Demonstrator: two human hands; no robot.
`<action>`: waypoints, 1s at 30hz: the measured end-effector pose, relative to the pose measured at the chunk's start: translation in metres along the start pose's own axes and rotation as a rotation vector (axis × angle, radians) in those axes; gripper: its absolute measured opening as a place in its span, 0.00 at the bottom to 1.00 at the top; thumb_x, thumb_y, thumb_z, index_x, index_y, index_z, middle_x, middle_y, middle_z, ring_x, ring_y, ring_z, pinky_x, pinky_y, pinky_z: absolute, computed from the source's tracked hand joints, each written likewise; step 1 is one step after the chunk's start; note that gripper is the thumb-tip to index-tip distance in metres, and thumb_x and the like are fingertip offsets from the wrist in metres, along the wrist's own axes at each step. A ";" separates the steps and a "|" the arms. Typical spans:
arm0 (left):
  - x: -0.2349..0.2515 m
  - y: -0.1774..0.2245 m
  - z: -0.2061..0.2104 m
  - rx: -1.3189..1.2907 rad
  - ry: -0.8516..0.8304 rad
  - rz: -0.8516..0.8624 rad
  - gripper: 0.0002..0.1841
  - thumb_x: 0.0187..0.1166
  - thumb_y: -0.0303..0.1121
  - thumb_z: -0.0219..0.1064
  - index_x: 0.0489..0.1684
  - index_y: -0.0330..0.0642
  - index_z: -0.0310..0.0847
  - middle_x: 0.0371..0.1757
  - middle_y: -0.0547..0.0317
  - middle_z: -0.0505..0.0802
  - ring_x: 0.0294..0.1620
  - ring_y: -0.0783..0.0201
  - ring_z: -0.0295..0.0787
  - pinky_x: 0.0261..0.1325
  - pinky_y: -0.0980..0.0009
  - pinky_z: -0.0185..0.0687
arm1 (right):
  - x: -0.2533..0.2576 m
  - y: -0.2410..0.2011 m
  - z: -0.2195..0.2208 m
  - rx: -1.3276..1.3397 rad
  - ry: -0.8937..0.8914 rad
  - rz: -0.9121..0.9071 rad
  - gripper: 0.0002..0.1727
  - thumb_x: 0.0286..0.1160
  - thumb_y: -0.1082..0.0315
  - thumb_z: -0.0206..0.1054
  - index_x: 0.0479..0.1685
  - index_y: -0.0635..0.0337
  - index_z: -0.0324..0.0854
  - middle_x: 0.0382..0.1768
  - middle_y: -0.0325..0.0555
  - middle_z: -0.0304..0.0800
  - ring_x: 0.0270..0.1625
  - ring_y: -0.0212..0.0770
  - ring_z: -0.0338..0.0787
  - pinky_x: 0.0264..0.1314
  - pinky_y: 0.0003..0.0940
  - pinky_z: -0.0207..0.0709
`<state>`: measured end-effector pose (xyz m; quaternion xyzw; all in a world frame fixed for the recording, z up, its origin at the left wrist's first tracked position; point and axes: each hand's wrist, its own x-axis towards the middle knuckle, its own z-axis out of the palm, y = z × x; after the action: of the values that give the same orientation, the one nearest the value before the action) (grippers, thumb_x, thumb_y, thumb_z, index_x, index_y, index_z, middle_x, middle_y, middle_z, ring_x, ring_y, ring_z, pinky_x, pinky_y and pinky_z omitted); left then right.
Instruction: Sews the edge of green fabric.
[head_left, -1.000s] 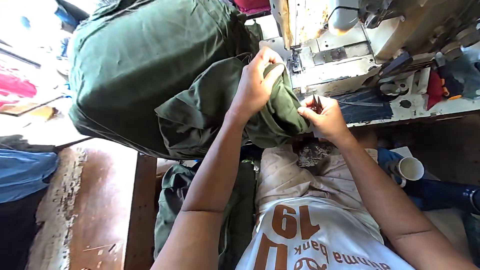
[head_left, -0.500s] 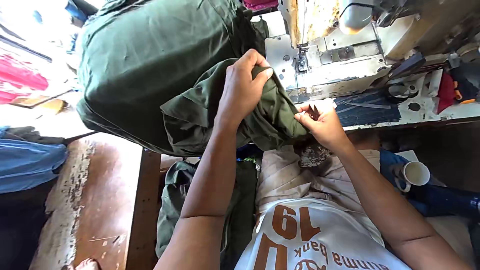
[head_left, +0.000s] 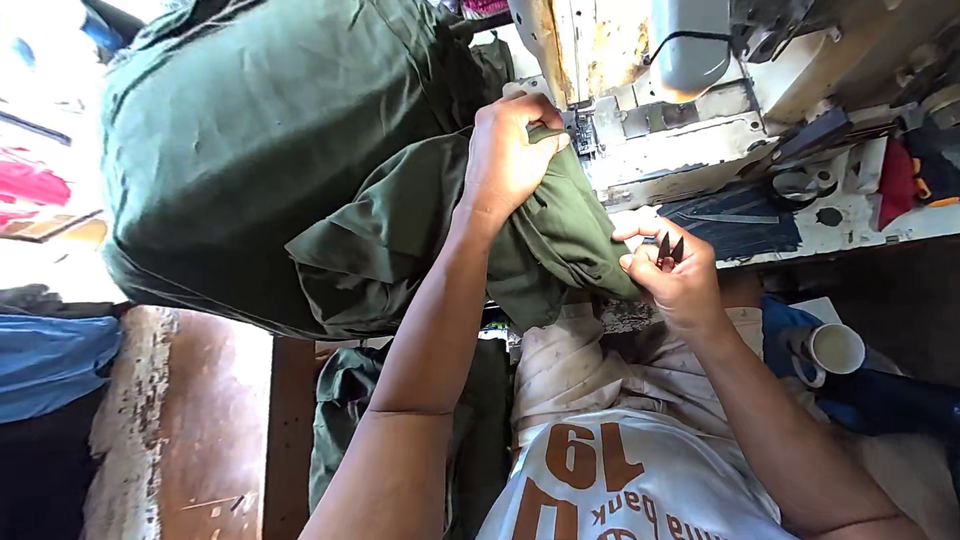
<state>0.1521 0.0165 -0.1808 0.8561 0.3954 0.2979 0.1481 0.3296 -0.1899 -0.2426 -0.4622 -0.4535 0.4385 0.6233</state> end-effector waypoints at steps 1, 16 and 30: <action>0.005 0.000 0.001 -0.006 -0.005 -0.003 0.08 0.74 0.42 0.76 0.44 0.52 0.92 0.53 0.65 0.95 0.59 0.72 0.89 0.67 0.66 0.84 | 0.001 0.000 0.000 0.009 0.002 -0.005 0.19 0.68 0.80 0.69 0.59 0.60 0.90 0.15 0.41 0.73 0.12 0.32 0.65 0.12 0.26 0.61; 0.049 -0.011 0.019 -0.184 0.081 0.116 0.25 0.63 0.39 0.81 0.58 0.38 0.85 0.55 0.58 0.94 0.64 0.72 0.87 0.73 0.70 0.78 | 0.013 -0.009 0.015 -0.040 0.118 -0.035 0.18 0.69 0.80 0.68 0.57 0.59 0.91 0.21 0.42 0.79 0.13 0.31 0.64 0.10 0.25 0.59; 0.062 -0.012 0.013 -0.335 0.014 0.186 0.25 0.63 0.32 0.79 0.60 0.34 0.82 0.54 0.60 0.93 0.60 0.80 0.87 0.70 0.80 0.79 | 0.025 -0.003 0.026 0.020 0.134 -0.067 0.16 0.69 0.83 0.68 0.54 0.65 0.91 0.20 0.43 0.80 0.14 0.31 0.67 0.12 0.25 0.62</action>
<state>0.1845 0.0713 -0.1726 0.8502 0.2606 0.3781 0.2576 0.3101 -0.1621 -0.2312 -0.4688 -0.4216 0.3900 0.6712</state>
